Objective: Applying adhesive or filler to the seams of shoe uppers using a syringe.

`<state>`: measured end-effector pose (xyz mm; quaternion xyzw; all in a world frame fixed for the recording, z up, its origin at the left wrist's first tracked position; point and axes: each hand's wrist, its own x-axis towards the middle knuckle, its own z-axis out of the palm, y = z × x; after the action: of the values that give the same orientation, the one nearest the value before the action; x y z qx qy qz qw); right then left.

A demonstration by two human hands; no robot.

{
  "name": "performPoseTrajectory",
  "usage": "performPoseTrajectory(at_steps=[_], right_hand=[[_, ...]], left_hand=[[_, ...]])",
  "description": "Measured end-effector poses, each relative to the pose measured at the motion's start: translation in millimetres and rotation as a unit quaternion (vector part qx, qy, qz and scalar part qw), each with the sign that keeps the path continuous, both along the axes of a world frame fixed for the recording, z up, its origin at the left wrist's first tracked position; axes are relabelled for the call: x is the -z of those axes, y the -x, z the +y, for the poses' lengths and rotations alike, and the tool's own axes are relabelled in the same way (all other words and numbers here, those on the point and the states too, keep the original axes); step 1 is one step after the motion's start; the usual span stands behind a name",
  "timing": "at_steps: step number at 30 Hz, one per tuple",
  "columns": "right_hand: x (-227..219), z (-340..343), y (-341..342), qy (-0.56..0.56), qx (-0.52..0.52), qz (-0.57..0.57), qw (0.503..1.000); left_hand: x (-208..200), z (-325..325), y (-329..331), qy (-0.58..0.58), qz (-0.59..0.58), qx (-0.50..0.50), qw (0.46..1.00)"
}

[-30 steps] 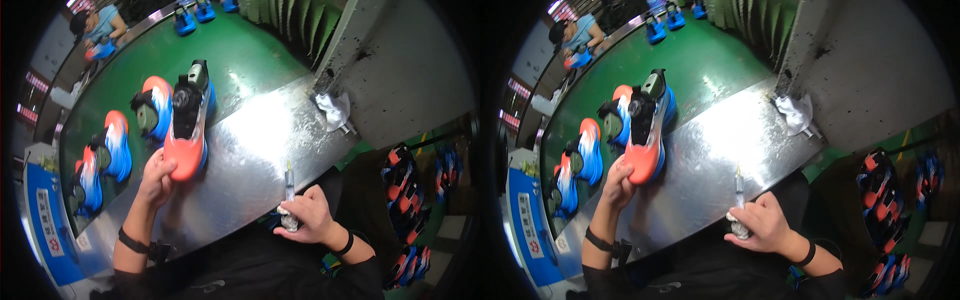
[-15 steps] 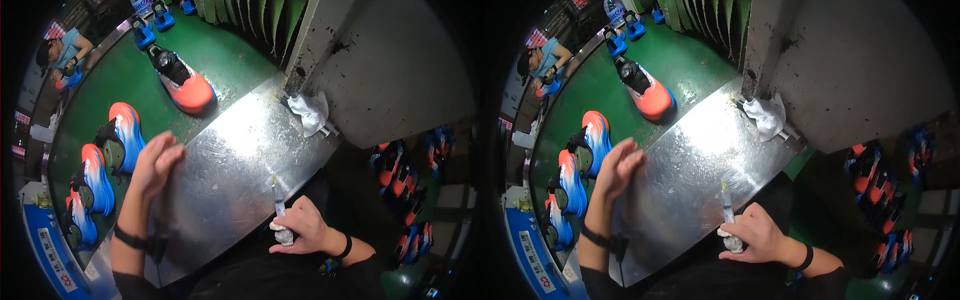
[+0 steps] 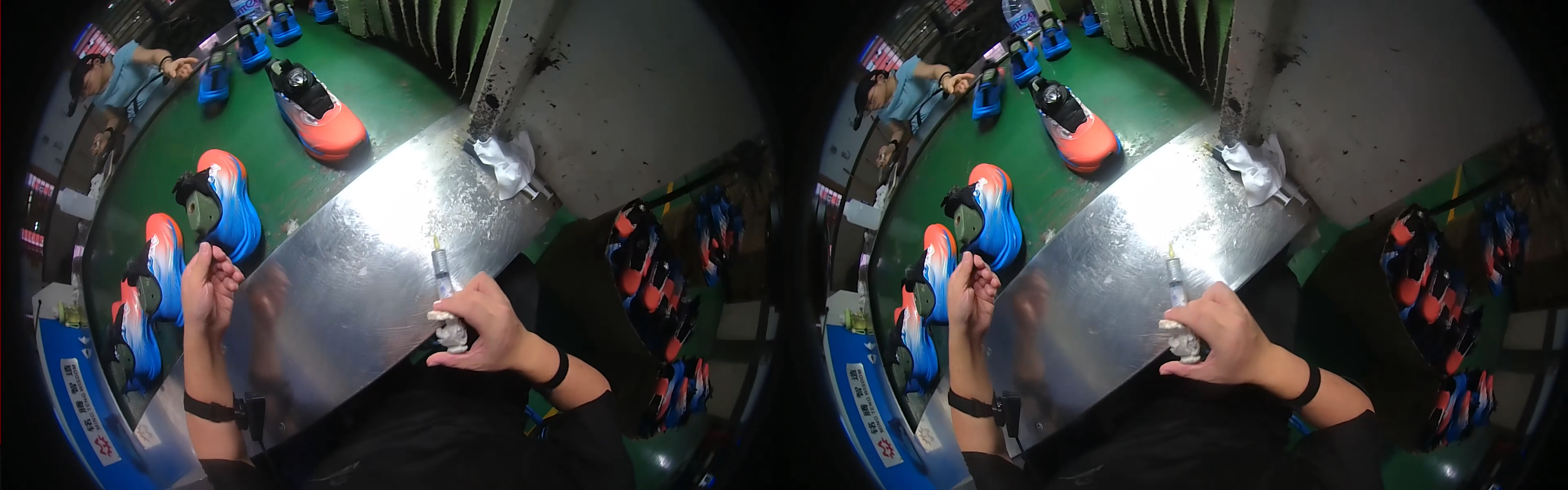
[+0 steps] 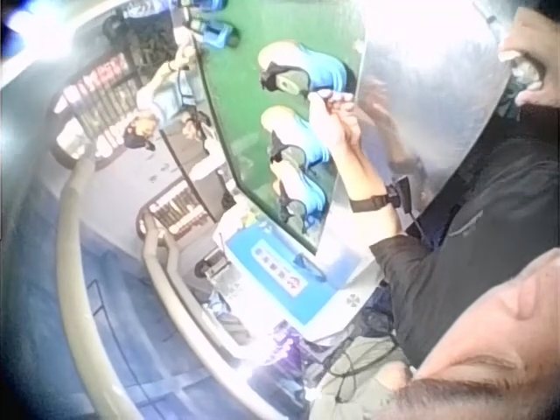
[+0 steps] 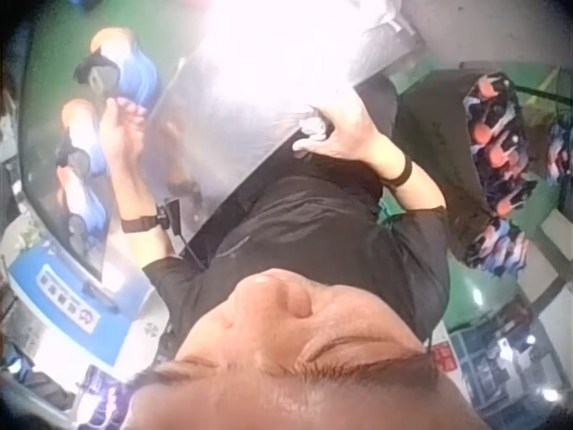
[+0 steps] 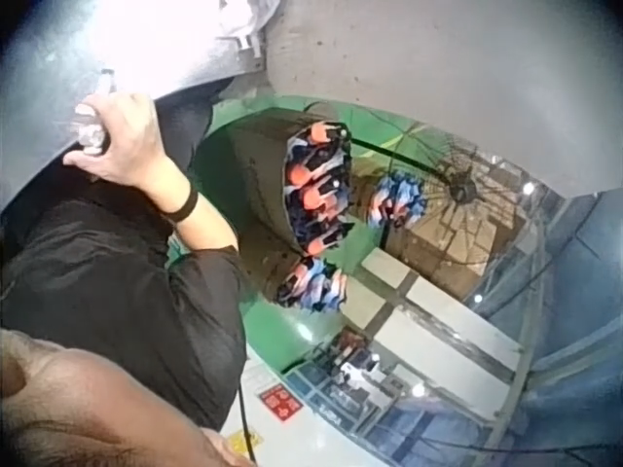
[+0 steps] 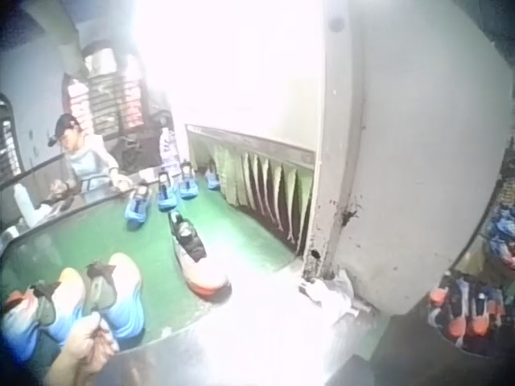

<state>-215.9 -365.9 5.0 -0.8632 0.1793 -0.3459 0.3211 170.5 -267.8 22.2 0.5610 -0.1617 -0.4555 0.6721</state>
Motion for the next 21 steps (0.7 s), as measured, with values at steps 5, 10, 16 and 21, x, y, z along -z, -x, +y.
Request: performPoseTrajectory(at_steps=[5,10,16,21], right_hand=[[-1.2,-7.2,10.4,-0.007,0.006,0.022,1.000],[0.8,-10.1,6.7,-0.096,0.022,0.063,0.993],[12.3,-17.3,3.9,-0.257,0.018,0.029,0.966],[4.3,-9.5,6.5,-0.306,0.035,0.008,0.952]], left_hand=[[-43.1,55.6,46.6,0.005,-0.085,0.091,0.992],[-44.4,114.3,114.0,-0.071,-0.086,0.187,0.976],[-8.3,129.0,88.7,0.018,-0.118,0.216,0.969],[26.0,78.1,-17.9,-0.076,-0.190,-0.086,0.975]])
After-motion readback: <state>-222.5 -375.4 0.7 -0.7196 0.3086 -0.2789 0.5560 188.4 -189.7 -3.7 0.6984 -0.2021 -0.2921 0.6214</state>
